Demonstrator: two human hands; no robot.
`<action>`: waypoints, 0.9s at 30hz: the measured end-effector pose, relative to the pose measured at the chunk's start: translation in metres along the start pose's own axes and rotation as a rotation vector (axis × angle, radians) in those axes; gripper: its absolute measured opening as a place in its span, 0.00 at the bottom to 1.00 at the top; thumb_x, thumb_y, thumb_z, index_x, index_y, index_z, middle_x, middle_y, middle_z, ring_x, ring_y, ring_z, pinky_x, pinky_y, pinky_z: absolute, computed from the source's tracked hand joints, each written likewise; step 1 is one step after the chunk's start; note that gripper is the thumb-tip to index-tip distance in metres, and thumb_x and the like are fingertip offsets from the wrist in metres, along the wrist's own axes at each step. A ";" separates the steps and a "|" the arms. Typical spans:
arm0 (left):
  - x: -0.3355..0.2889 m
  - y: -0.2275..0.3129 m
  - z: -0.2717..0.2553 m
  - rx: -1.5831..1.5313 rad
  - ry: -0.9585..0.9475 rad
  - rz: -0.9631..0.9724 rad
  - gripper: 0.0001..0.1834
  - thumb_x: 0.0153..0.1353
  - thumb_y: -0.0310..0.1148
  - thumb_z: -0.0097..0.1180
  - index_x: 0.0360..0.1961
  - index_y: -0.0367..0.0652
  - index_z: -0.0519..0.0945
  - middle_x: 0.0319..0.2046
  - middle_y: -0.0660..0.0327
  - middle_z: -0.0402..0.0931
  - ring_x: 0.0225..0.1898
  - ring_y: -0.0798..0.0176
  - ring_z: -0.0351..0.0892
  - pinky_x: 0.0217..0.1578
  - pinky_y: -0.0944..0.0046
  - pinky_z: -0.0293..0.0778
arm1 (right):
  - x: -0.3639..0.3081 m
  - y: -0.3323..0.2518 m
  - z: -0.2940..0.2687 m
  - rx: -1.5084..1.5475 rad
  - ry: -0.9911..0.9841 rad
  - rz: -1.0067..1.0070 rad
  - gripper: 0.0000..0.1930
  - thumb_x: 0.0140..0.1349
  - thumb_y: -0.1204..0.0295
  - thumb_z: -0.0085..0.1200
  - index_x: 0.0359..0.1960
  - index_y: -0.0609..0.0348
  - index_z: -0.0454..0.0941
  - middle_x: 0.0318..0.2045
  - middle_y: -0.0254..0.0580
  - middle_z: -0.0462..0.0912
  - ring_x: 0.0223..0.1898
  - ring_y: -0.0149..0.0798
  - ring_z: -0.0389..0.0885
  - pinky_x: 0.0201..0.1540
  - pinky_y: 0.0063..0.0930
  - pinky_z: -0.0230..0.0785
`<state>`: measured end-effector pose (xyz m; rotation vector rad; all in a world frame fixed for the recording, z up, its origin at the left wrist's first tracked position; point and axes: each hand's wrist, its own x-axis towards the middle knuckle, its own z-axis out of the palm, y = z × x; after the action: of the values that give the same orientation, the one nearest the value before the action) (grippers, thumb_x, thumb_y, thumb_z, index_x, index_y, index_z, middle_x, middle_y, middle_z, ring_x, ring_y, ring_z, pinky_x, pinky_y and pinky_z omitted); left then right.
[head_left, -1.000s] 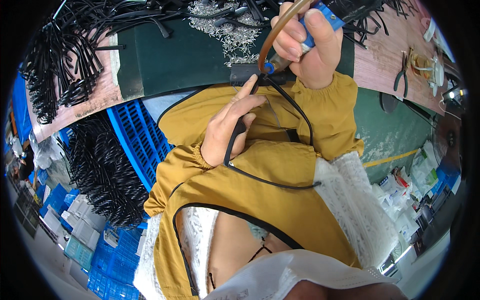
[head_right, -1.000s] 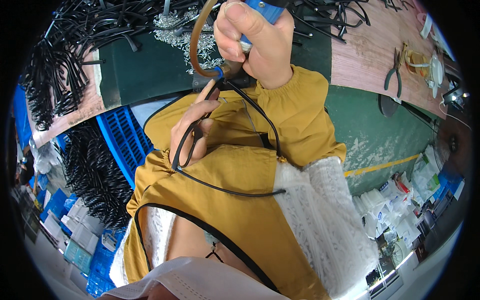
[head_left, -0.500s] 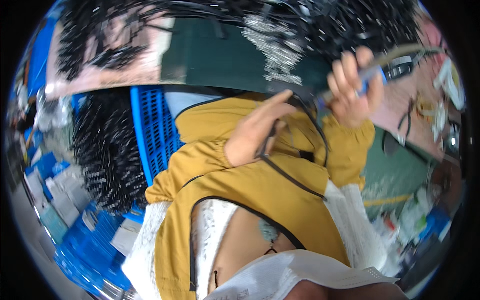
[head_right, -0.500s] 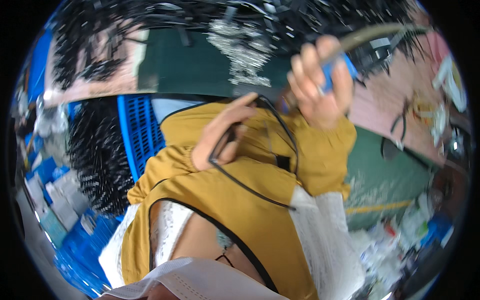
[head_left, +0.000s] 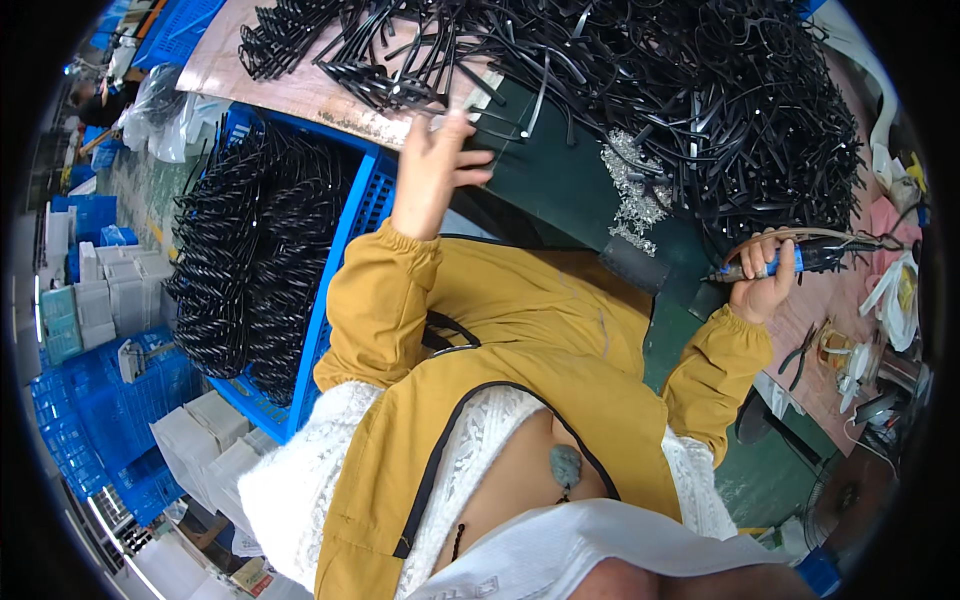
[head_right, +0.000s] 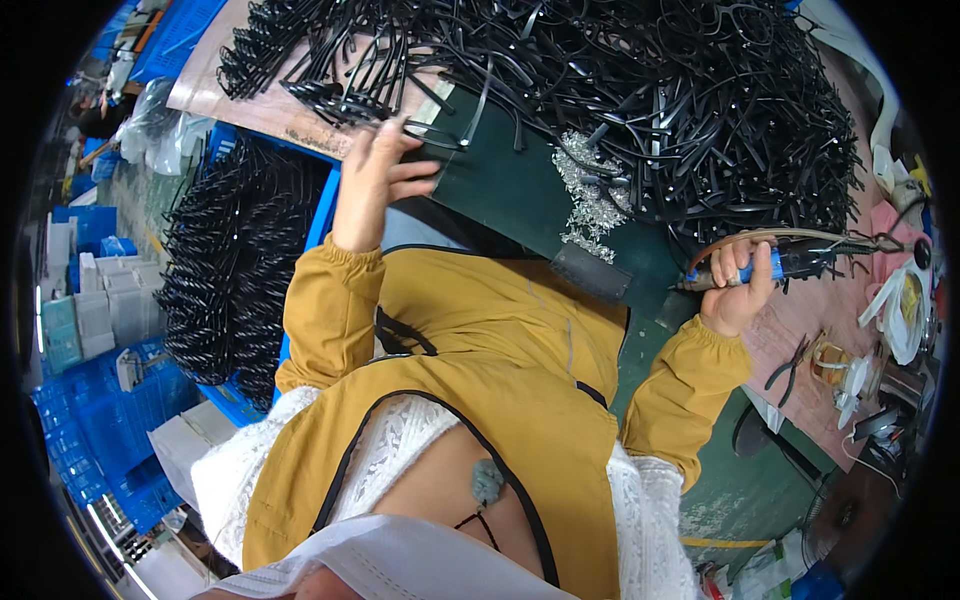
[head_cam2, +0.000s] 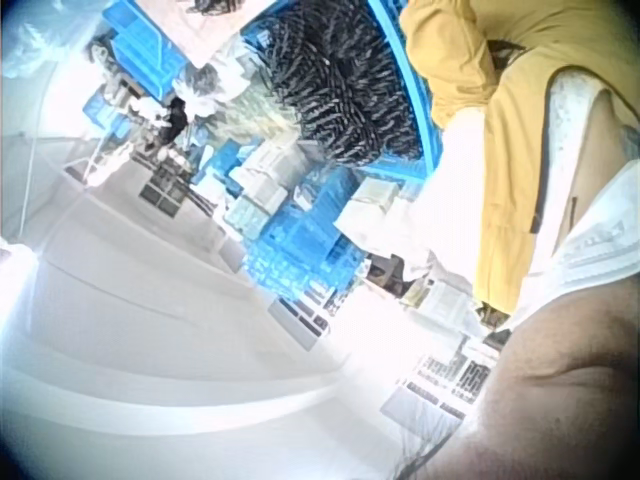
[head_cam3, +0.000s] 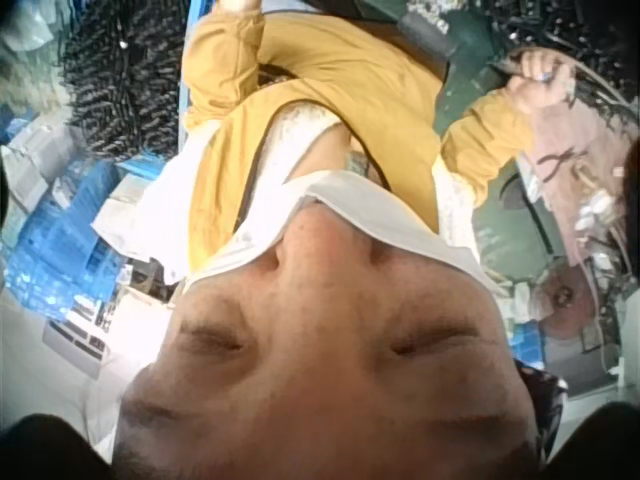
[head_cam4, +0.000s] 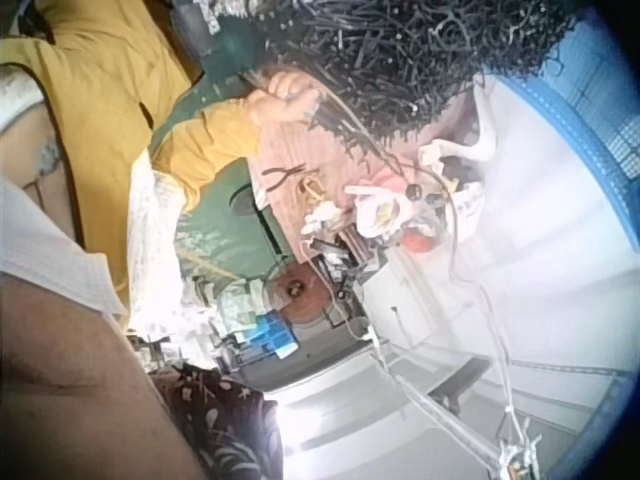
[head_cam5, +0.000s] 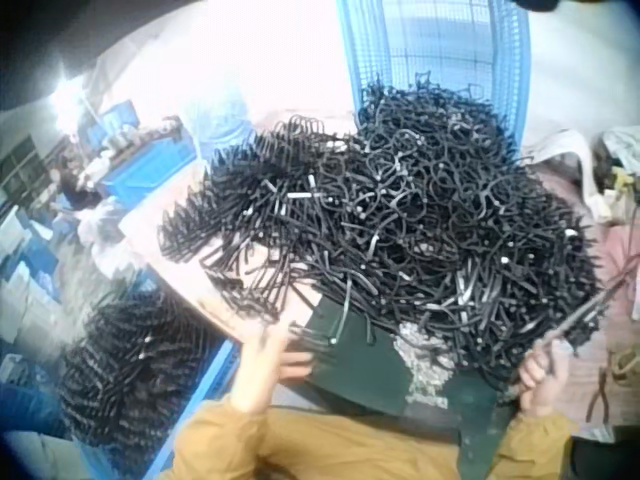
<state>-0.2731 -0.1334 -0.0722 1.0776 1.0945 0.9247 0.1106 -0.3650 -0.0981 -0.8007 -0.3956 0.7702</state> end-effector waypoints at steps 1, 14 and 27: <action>0.000 0.001 -0.009 0.072 0.055 0.016 0.28 0.76 0.52 0.50 0.56 0.33 0.72 0.40 0.52 0.80 0.35 0.59 0.87 0.29 0.66 0.84 | 0.001 0.003 -0.001 0.038 -0.049 -0.006 0.09 0.75 0.67 0.51 0.48 0.59 0.73 0.27 0.30 0.66 0.22 0.22 0.63 0.21 0.15 0.57; 0.140 0.006 -0.102 1.274 0.277 0.861 0.22 0.79 0.43 0.39 0.41 0.41 0.82 0.43 0.57 0.78 0.53 0.50 0.75 0.73 0.39 0.50 | 0.004 0.010 0.000 0.143 -0.091 -0.023 0.10 0.74 0.66 0.54 0.49 0.57 0.73 0.27 0.30 0.66 0.21 0.22 0.63 0.19 0.13 0.54; 0.046 -0.020 0.025 1.205 -0.054 1.118 0.14 0.72 0.38 0.49 0.29 0.46 0.78 0.29 0.61 0.77 0.41 0.53 0.75 0.58 0.46 0.62 | 0.002 0.011 -0.014 -0.362 0.010 -0.173 0.41 0.73 0.35 0.41 0.63 0.65 0.70 0.35 0.36 0.77 0.33 0.34 0.76 0.38 0.27 0.71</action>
<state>-0.2375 -0.0993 -0.0995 2.8633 0.9269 1.0088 0.1148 -0.3653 -0.1156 -1.0920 -0.5974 0.5388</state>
